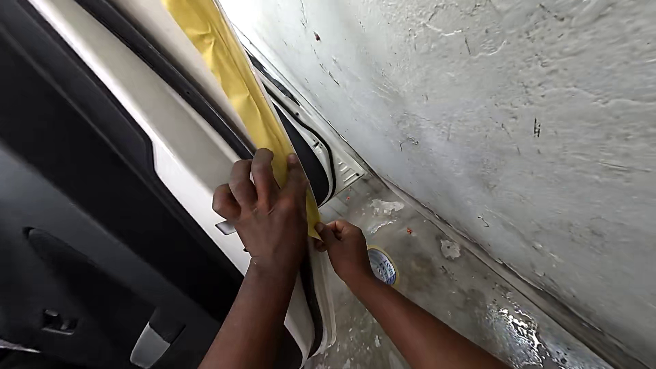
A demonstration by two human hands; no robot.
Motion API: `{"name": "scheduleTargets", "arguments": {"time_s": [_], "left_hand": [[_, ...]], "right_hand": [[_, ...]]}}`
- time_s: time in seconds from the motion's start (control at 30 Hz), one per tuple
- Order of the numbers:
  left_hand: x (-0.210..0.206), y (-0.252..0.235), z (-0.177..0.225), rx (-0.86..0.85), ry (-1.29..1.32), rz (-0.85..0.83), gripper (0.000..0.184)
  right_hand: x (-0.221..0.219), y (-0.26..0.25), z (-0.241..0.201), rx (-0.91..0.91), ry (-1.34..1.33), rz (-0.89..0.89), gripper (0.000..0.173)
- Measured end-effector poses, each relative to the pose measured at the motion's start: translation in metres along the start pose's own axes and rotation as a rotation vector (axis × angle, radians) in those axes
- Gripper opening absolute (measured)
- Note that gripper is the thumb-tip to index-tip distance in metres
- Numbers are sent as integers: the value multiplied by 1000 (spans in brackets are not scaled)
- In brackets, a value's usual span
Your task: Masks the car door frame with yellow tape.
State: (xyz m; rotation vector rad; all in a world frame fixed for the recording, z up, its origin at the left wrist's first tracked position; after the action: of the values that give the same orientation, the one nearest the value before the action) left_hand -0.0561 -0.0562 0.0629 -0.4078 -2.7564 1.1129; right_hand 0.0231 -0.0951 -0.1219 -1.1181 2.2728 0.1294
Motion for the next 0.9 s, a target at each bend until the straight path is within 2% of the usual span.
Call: {"name": "scheduleTargets", "arguments": {"time_s": [0.37, 0.67, 0.73, 0.83, 0.9], "left_hand": [[-13, 38, 19, -51, -75, -95, 30], [-16, 44, 24, -96, -130, -110, 31], [-17, 44, 24, -95, -135, -126, 31], [-16, 45, 24, -102, -114, -122, 31], [-17, 43, 24, -107, -111, -117, 30]], "right_hand": [[0, 11, -9, -72, 159, 169, 37], [14, 3, -30, -45, 439, 60, 36], [16, 2, -25, -64, 428, 43, 41], [26, 2, -1, -103, 330, 2, 57], [27, 3, 7, -51, 316, -39, 54]]}}
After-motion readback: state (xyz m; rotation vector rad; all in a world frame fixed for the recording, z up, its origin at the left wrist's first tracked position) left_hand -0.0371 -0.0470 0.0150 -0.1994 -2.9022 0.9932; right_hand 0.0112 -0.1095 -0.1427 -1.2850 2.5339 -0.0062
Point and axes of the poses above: each hand's wrist, its own y-axis away from the middle knuckle, its own x-axis out of the back of the hand, z = x × y, the point moved 7 cm from there along -y, towards the middle knuckle, and after that the axes turned 4 degrees about -y, right-handed, at the moved point
